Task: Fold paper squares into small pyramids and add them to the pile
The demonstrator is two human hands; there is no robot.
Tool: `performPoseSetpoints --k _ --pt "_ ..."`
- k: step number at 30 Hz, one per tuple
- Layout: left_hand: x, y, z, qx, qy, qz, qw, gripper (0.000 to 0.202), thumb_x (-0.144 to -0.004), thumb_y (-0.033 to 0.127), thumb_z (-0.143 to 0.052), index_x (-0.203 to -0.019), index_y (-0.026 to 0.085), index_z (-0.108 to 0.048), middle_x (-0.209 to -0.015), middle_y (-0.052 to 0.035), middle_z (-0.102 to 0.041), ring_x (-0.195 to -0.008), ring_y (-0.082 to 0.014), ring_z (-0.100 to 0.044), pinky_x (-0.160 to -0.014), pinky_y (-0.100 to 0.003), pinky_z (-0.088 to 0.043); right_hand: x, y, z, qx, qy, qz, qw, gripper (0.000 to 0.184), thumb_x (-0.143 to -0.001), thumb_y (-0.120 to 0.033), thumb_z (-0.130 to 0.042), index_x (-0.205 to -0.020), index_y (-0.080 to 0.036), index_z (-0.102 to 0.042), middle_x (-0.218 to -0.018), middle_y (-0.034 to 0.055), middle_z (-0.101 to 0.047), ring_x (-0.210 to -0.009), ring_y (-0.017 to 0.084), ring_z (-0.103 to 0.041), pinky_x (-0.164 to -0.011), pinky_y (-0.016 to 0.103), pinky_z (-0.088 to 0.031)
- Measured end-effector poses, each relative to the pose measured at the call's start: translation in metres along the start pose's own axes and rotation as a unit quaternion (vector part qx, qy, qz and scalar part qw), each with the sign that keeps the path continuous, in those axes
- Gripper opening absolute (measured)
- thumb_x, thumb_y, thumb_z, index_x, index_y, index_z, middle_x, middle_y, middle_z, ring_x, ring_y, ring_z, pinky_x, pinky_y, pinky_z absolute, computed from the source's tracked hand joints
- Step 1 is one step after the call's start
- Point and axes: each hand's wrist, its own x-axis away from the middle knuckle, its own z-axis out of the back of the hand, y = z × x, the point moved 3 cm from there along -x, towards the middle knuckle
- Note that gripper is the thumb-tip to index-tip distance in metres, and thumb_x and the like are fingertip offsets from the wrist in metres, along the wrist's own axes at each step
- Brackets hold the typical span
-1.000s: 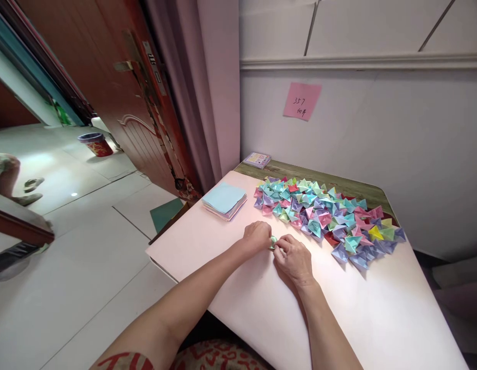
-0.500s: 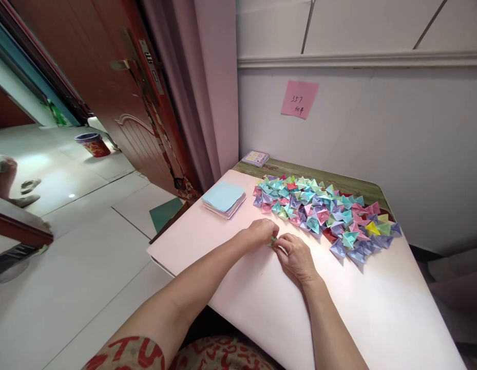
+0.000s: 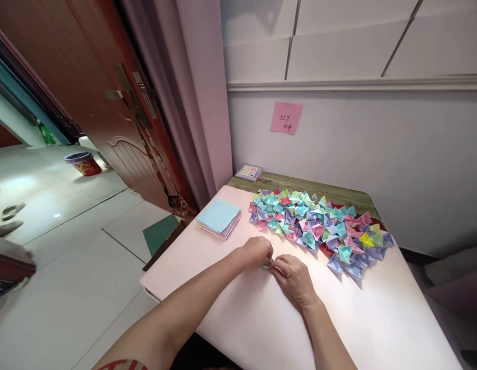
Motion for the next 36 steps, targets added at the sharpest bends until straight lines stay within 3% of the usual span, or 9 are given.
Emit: performPoseSetpoints --k 4,7,11,15,24,30,36 --pt "0.004 0.01 0.006 -0.062 0.023 -0.015 0.998 0.012 -0.07 0.026 -0.07 -0.079 0.018 -0.074 -0.084 -0.0092 -0.07 -0.083 -0.0239 -0.064 -0.07 -0.031 -0.048 0.0 -0.007 -0.006 0.008 0.009 -0.003 1.0 0.018 -0.093 -0.03 -0.056 -0.081 -0.021 -0.064 -0.08 0.0038 -0.062 -0.077 0.017 -0.056 -0.071 0.027 -0.038" --pt "0.008 0.017 0.005 -0.104 0.044 -0.067 0.991 0.01 -0.077 0.02 -0.065 -0.075 0.013 -0.072 -0.086 -0.014 -0.068 -0.092 -0.0275 -0.061 -0.077 -0.037 -0.046 0.001 -0.011 -0.009 0.035 0.023 0.003 0.999 0.02 -0.095 -0.028 -0.053 -0.079 -0.02 -0.062 -0.077 0.004 -0.06 -0.075 0.018 -0.054 -0.069 0.028 -0.037" --pt "0.009 0.019 -0.001 -0.132 0.049 -0.164 0.976 0.013 -0.082 0.014 -0.06 -0.075 0.012 -0.07 -0.078 -0.012 -0.066 -0.083 -0.0237 -0.06 -0.066 -0.033 -0.045 0.001 -0.015 -0.01 0.065 0.043 0.029 0.997 0.02 -0.097 -0.023 -0.048 -0.084 -0.019 -0.063 -0.076 0.0045 -0.06 -0.073 0.018 -0.052 -0.068 0.029 -0.037" --pt "0.01 0.017 -0.006 -0.147 0.061 -0.211 0.965 0.012 -0.083 0.012 -0.059 -0.075 0.012 -0.068 -0.081 -0.0126 -0.066 -0.083 -0.0242 -0.059 -0.059 -0.031 -0.043 0.002 -0.016 -0.01 0.085 0.061 0.046 0.993 0.022 -0.097 -0.019 -0.046 -0.084 -0.018 -0.063 -0.075 0.005 -0.06 -0.072 0.018 -0.052 -0.067 0.029 -0.037" --pt "0.006 0.008 -0.018 -0.145 0.064 -0.183 0.97 0.009 -0.081 0.01 -0.061 -0.075 0.014 -0.067 -0.074 -0.0097 -0.067 -0.076 -0.0221 -0.062 -0.058 -0.029 -0.043 0.004 -0.013 -0.014 0.085 0.057 0.063 0.993 0.024 -0.094 -0.01 -0.04 -0.085 -0.019 -0.061 -0.072 0.0035 -0.058 -0.067 0.017 -0.05 -0.063 0.029 -0.035" --pt "-0.001 0.006 -0.019 -0.125 0.057 -0.163 0.977 0.009 -0.079 0.01 -0.063 -0.072 0.014 -0.068 -0.072 -0.0093 -0.068 -0.074 -0.0224 -0.063 -0.061 -0.031 -0.044 0.0 -0.012 -0.014 0.06 0.054 0.034 0.996 0.023 -0.095 -0.013 -0.042 -0.081 -0.019 -0.059 -0.071 0.0034 -0.058 -0.068 0.017 -0.051 -0.064 0.028 -0.037" --pt "0.007 0.01 -0.015 -0.111 0.064 -0.137 0.982 0.009 -0.081 0.01 -0.059 -0.077 0.014 -0.067 -0.078 -0.0093 -0.068 -0.082 -0.0232 -0.062 -0.067 -0.032 -0.045 0.0 -0.017 -0.008 0.048 0.043 0.029 0.997 0.02 -0.096 -0.016 -0.044 -0.084 -0.02 -0.059 -0.073 0.0031 -0.06 -0.07 0.017 -0.055 -0.065 0.027 -0.039"
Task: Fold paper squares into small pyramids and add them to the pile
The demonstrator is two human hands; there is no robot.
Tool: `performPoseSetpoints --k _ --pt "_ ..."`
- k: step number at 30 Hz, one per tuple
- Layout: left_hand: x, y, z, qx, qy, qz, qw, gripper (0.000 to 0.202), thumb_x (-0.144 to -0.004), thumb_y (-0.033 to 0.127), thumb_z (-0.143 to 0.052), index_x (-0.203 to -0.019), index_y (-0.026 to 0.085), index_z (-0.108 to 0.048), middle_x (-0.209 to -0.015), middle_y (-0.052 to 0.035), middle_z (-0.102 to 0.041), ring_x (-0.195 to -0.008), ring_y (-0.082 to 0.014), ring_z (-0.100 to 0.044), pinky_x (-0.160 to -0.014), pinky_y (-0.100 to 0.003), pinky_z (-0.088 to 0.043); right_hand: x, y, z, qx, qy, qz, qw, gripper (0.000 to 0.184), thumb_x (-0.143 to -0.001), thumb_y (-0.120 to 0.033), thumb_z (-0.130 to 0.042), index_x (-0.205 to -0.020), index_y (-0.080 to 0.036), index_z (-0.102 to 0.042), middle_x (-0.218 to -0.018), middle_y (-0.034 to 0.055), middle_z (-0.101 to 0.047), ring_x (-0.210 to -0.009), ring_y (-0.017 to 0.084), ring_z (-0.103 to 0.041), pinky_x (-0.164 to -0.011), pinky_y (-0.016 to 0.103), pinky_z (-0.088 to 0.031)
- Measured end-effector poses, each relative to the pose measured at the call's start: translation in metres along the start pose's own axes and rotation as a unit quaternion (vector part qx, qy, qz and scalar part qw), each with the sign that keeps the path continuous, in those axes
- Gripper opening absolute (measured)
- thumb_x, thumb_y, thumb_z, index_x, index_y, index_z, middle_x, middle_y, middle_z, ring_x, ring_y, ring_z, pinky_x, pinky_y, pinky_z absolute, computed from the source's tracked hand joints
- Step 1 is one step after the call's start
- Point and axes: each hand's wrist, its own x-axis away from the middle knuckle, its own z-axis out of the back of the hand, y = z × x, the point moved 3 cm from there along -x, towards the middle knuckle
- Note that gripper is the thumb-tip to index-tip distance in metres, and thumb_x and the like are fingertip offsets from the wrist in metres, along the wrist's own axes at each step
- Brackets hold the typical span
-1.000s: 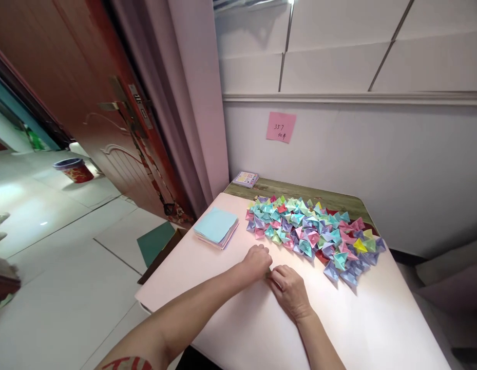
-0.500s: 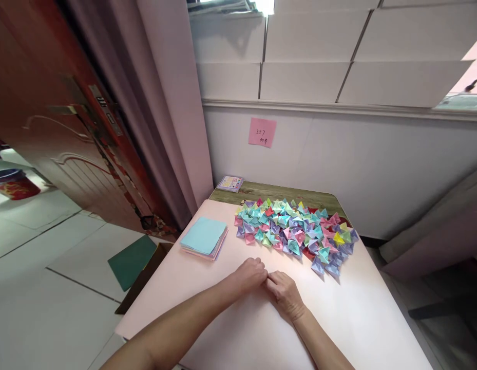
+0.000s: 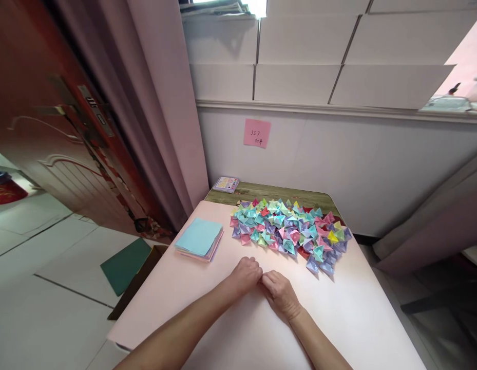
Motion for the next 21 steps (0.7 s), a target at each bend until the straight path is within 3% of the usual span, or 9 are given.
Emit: performPoseSetpoints --k 4,7,9,11,13,15,18,21 --pt "0.013 0.002 0.018 0.049 0.035 0.011 0.998 0.008 -0.08 0.013 -0.06 -0.084 0.017 -0.065 -0.084 -0.0069 -0.067 -0.085 -0.0221 -0.062 -0.071 -0.032 -0.049 0.008 0.003 0.014 -0.018 0.011 -0.036 0.999 0.02 -0.095 -0.015 -0.044 -0.086 -0.02 -0.06 -0.071 0.0021 -0.061 -0.068 0.016 -0.058 -0.064 0.026 -0.042" --pt "0.036 -0.002 0.039 0.167 0.186 0.046 0.967 0.033 -0.081 0.012 -0.057 -0.112 0.023 -0.06 -0.11 -0.0067 -0.064 -0.102 -0.0203 -0.06 -0.083 -0.031 -0.05 0.009 0.021 0.037 -0.006 0.063 -0.062 0.996 0.019 -0.095 -0.018 -0.046 -0.093 -0.021 -0.064 -0.079 0.004 -0.067 -0.073 0.017 -0.063 -0.067 0.027 -0.045" --pt "0.055 -0.007 0.044 0.219 0.272 0.099 0.932 0.032 -0.087 0.014 -0.049 -0.116 0.024 -0.057 -0.116 -0.0072 -0.062 -0.106 -0.0195 -0.059 -0.088 -0.032 -0.05 0.002 0.041 0.061 0.049 0.135 -0.093 0.985 0.022 -0.095 -0.02 -0.046 -0.096 -0.021 -0.068 -0.084 0.0052 -0.071 -0.077 0.018 -0.065 -0.07 0.028 -0.047" --pt "0.072 -0.01 0.038 0.257 0.267 0.161 0.915 0.024 -0.088 0.015 -0.047 -0.106 0.024 -0.06 -0.107 -0.0052 -0.064 -0.088 -0.0173 -0.064 -0.077 -0.03 -0.052 -0.014 0.067 0.087 0.104 0.179 -0.146 0.967 0.021 -0.094 -0.025 -0.05 -0.098 -0.021 -0.07 -0.088 0.0057 -0.072 -0.081 0.018 -0.066 -0.072 0.028 -0.047" --pt "0.083 -0.009 0.026 0.282 0.219 0.181 0.916 0.017 -0.086 0.015 -0.049 -0.091 0.022 -0.062 -0.095 -0.0027 -0.065 -0.07 -0.0146 -0.062 -0.065 -0.027 -0.051 -0.039 0.093 0.112 0.139 0.194 -0.201 0.95 0.024 -0.094 -0.031 -0.05 -0.097 -0.021 -0.071 -0.092 0.0059 -0.073 -0.083 0.019 -0.066 -0.072 0.028 -0.047" --pt "0.09 -0.007 0.015 0.299 0.198 0.185 0.915 0.015 -0.084 0.014 -0.049 -0.086 0.022 -0.062 -0.092 -0.0018 -0.065 -0.064 -0.0134 -0.06 -0.062 -0.026 -0.051 -0.064 0.115 0.134 0.157 0.215 -0.26 0.928 0.028 -0.093 -0.036 -0.05 -0.096 -0.021 -0.073 -0.093 0.0066 -0.073 -0.083 0.021 -0.066 -0.069 0.029 -0.047" --pt "0.099 -0.01 0.008 0.302 0.233 0.204 0.902 0.017 -0.084 0.014 -0.051 -0.094 0.023 -0.063 -0.101 -0.0027 -0.065 -0.075 -0.0153 -0.063 -0.071 -0.029 -0.053 -0.088 0.13 0.152 0.128 0.23 -0.304 0.916 0.038 -0.089 -0.046 -0.053 -0.111 -0.02 -0.07 -0.089 0.007 -0.075 -0.074 0.021 -0.066 -0.068 0.03 -0.047" --pt "0.112 -0.025 0.006 0.267 0.304 0.246 0.881 0.019 -0.083 0.016 -0.055 -0.1 0.023 -0.063 -0.105 -0.0039 -0.065 -0.098 -0.0205 -0.061 -0.086 -0.035 -0.051 -0.075 0.116 0.143 0.077 0.283 -0.332 0.897 0.044 -0.087 -0.05 -0.053 -0.112 -0.018 -0.07 -0.087 0.0082 -0.075 -0.075 0.022 -0.068 -0.07 0.031 -0.048"
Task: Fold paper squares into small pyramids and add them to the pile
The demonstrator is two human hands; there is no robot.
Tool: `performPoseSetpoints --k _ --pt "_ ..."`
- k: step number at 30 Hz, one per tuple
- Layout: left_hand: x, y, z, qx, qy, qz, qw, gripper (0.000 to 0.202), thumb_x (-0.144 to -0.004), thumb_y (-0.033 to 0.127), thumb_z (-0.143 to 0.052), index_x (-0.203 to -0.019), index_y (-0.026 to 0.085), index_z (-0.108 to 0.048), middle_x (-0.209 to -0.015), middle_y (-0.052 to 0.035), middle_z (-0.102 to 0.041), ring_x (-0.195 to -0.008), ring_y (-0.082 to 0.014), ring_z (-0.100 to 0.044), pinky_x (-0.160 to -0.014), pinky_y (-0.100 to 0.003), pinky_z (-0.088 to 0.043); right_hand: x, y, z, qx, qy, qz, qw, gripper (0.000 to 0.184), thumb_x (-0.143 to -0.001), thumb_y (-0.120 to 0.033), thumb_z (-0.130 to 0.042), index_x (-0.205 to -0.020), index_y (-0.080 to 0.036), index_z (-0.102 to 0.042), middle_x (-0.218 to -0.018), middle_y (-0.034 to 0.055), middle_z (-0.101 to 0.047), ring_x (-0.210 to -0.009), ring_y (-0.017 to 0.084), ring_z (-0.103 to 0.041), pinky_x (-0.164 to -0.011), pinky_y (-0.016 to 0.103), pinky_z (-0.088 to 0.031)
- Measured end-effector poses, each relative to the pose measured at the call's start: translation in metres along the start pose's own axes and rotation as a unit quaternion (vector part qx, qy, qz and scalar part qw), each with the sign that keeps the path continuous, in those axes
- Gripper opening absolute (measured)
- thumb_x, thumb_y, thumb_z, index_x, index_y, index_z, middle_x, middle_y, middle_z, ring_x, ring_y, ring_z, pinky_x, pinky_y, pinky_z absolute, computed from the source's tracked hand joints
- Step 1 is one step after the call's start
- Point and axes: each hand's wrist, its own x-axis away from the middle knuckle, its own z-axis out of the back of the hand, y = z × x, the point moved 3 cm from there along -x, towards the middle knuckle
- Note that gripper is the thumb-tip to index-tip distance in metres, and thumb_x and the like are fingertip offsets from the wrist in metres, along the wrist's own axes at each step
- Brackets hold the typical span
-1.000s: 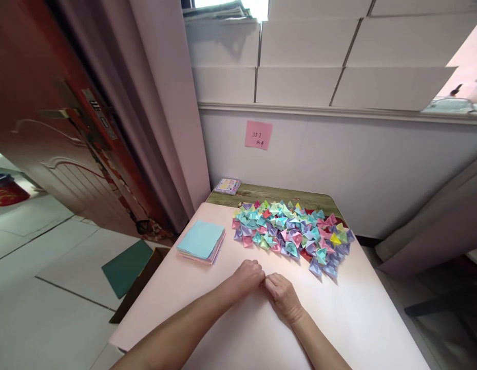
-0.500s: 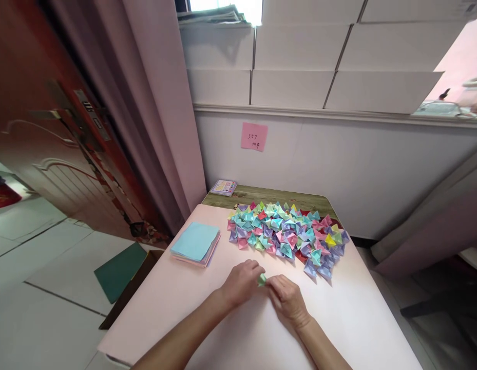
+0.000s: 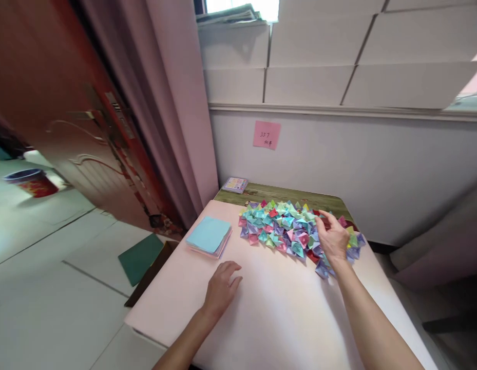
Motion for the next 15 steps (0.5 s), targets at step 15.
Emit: performPoseSetpoints --k 15 --pt "-0.056 -0.087 0.013 -0.131 0.114 0.135 0.975 0.032 -0.08 0.028 -0.063 -0.11 0.016 -0.065 -0.119 -0.0133 -0.061 -0.114 -0.0297 -0.052 -0.099 -0.042 -0.038 0.2 0.017 -0.03 -0.14 -0.263 -0.115 0.948 0.039 -0.083 -0.053 -0.057 -0.094 -0.019 -0.073 -0.081 0.005 -0.076 -0.07 0.022 -0.071 -0.066 0.028 -0.055"
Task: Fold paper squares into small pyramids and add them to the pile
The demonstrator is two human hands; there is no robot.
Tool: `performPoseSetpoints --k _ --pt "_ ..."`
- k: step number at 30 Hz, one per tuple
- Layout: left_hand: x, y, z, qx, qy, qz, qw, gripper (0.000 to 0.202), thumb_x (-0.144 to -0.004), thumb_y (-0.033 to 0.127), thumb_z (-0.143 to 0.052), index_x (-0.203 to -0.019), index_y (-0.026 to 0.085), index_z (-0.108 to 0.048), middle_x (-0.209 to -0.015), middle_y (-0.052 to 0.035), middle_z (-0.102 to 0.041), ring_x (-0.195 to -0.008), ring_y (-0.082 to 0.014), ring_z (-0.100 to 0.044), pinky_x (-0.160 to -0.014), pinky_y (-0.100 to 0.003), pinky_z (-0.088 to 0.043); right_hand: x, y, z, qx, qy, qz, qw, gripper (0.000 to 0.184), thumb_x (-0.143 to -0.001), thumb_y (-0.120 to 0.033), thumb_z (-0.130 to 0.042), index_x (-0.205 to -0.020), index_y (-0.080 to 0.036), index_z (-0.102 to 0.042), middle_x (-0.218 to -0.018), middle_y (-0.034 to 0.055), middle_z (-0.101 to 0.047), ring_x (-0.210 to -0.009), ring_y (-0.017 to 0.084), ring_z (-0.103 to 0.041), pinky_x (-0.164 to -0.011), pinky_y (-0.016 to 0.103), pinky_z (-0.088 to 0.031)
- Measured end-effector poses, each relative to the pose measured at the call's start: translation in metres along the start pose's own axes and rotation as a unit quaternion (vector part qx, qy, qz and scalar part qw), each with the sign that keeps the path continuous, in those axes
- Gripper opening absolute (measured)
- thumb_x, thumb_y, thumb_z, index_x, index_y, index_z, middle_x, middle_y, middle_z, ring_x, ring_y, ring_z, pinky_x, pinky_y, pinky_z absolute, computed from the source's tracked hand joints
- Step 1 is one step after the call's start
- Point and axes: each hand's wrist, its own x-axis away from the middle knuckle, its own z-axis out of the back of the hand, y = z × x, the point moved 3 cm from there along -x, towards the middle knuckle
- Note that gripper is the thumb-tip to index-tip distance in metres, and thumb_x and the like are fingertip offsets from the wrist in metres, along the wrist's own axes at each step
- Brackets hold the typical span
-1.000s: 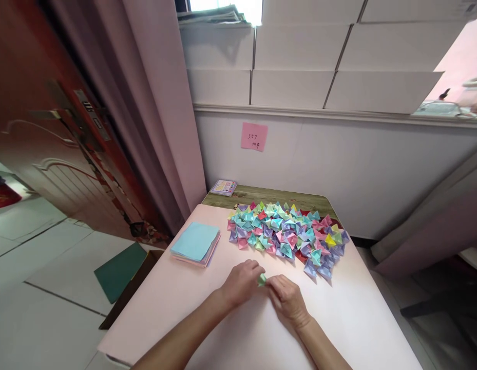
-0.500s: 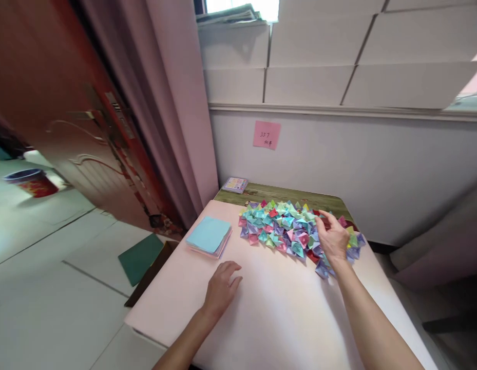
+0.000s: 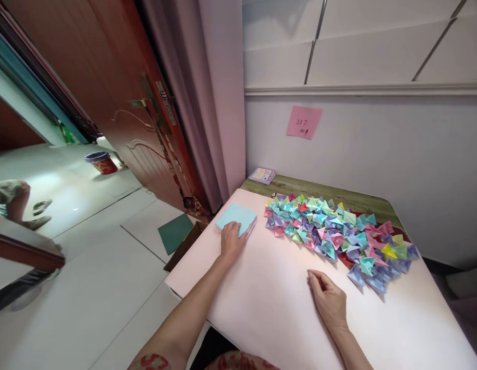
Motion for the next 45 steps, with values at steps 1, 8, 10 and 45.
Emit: performPoseSetpoints --k 1,8,10,45 --pt "-0.001 -0.001 -0.001 0.014 0.002 0.013 1.0 0.03 -0.08 0.027 -0.063 -0.108 0.016 -0.066 -0.116 -0.0126 -0.063 -0.112 -0.0291 -0.053 -0.098 -0.041 -0.039 0.0 0.001 0.001 0.005 0.001 0.001 1.0 0.039 -0.083 -0.053 -0.057 -0.094 -0.02 -0.074 -0.082 0.0051 -0.076 -0.071 0.022 -0.071 -0.066 0.028 -0.055" --pt "-0.008 -0.01 0.005 0.045 0.018 0.042 0.998 0.019 -0.082 0.027 -0.059 -0.094 0.016 -0.07 -0.1 -0.0086 -0.069 -0.097 -0.0236 -0.061 -0.087 -0.034 -0.046 0.001 0.0 0.001 0.033 0.0 0.023 0.999 0.04 -0.084 -0.054 -0.056 -0.094 -0.02 -0.074 -0.085 0.0052 -0.076 -0.074 0.022 -0.071 -0.065 0.027 -0.055" --pt "-0.009 -0.011 0.009 0.044 0.02 0.035 0.998 0.018 -0.085 0.025 -0.054 -0.087 0.018 -0.07 -0.095 -0.0068 -0.069 -0.092 -0.0222 -0.062 -0.083 -0.033 -0.047 0.001 0.0 0.002 0.034 0.003 0.025 0.999 0.04 -0.084 -0.054 -0.056 -0.094 -0.02 -0.075 -0.084 0.0051 -0.076 -0.072 0.022 -0.071 -0.064 0.027 -0.055" --pt "0.091 0.057 -0.01 0.057 -0.06 -0.447 0.891 0.024 -0.082 0.008 -0.049 -0.099 0.018 -0.063 -0.11 -0.0103 -0.067 -0.107 -0.0227 -0.059 -0.102 -0.046 -0.043 -0.007 -0.019 -0.006 0.074 -0.081 0.287 0.952 0.063 -0.063 -0.002 -0.04 -0.114 -0.026 -0.068 -0.117 0.0036 -0.066 -0.107 0.02 -0.063 -0.092 0.038 -0.054"
